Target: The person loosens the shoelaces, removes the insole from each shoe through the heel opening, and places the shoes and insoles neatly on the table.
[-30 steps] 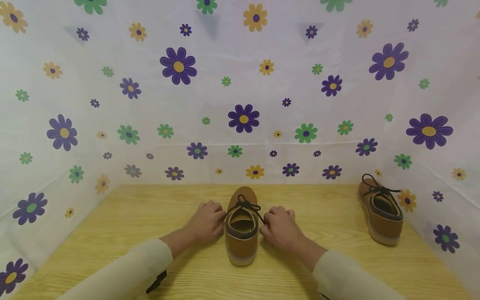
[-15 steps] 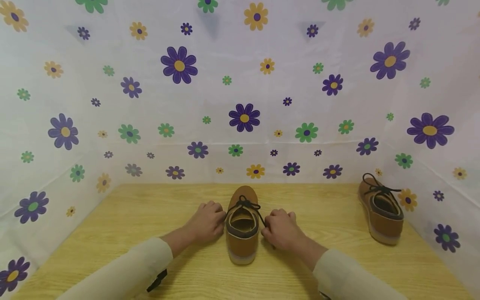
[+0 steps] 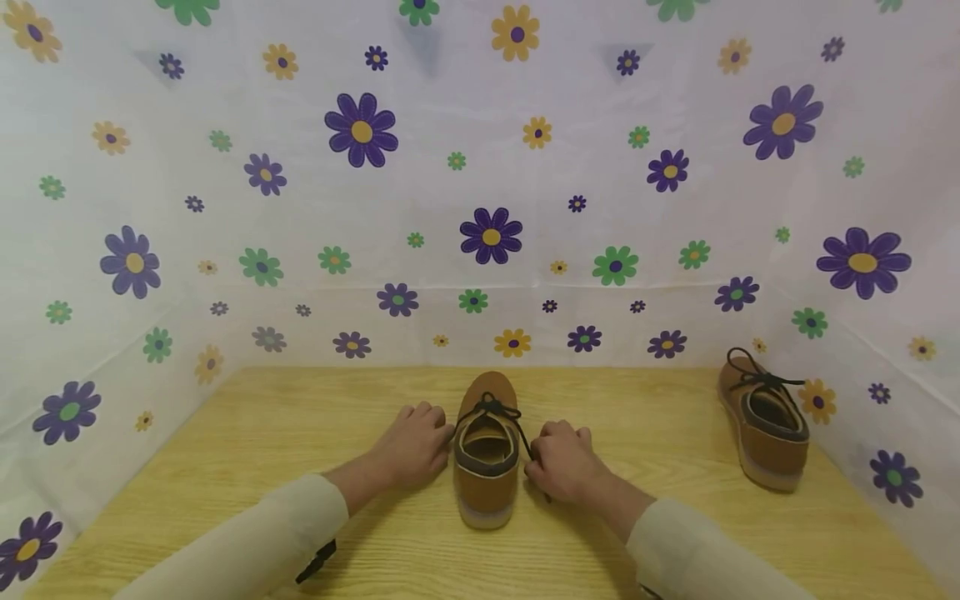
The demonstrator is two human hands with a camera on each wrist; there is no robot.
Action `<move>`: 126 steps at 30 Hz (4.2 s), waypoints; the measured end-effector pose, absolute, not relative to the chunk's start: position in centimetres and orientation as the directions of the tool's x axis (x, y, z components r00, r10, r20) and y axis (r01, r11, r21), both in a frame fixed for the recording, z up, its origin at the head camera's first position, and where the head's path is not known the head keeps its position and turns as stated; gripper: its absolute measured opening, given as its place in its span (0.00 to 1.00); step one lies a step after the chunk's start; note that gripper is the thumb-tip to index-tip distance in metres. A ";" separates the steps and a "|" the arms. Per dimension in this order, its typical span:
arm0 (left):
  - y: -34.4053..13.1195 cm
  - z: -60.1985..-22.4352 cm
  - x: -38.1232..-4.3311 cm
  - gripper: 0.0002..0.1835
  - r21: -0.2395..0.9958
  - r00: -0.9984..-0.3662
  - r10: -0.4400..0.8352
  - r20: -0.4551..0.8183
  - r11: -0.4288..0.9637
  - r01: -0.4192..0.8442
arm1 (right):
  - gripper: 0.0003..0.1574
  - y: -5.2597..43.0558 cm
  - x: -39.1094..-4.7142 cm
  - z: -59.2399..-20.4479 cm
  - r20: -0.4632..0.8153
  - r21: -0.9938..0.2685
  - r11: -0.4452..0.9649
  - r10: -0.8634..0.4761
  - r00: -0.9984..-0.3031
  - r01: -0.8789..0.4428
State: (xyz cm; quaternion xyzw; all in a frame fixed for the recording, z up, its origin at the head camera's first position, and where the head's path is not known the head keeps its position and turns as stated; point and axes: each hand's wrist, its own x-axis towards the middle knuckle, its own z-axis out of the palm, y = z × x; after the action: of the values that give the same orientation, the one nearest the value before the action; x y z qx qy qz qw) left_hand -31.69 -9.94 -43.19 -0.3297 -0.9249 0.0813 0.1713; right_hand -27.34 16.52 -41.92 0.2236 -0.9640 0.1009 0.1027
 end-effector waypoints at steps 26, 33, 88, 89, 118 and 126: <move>-9.4 -43.2 -32.0 0.13 -0.186 -0.795 0.545 0.267 0.838 0.513 | 0.14 16.8 -27.5 -42.2 0.278 -0.138 0.893 -0.380 -0.882 -0.428; -9.1 -43.1 -32.3 0.15 -0.116 -0.722 0.570 0.392 0.809 0.576 | 0.09 16.6 -27.6 -41.8 0.362 -0.243 0.858 -0.352 -0.863 -0.452; -9.2 -43.3 -33.1 0.05 -0.158 -0.479 0.627 0.615 0.693 0.704 | 0.04 16.8 -27.8 -41.8 0.481 -0.213 0.827 -0.375 -0.793 -0.521; -9.2 -43.4 -33.1 0.05 -0.158 -0.480 0.629 0.611 0.691 0.705 | 0.04 16.8 -27.8 -41.8 0.476 -0.215 0.827 -0.375 -0.796 -0.519; -8.9 -43.1 -32.8 0.08 -0.179 -0.512 0.659 0.551 0.692 0.699 | 0.06 17.5 -26.8 -41.2 0.603 0.052 0.868 -0.421 -0.677 -0.493; -9.6 -43.2 -32.3 0.07 -0.188 -0.519 0.655 0.549 0.702 0.687 | 0.05 17.6 -27.6 -41.8 0.601 0.160 0.823 -0.519 -0.608 -0.545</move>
State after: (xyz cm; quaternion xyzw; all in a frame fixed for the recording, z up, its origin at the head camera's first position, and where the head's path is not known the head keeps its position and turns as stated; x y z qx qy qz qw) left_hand -32.33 -9.64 -43.15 -0.3851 -0.8712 -0.0261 0.3034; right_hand -27.65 17.58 -41.78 0.2968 -0.8963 0.0197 0.3289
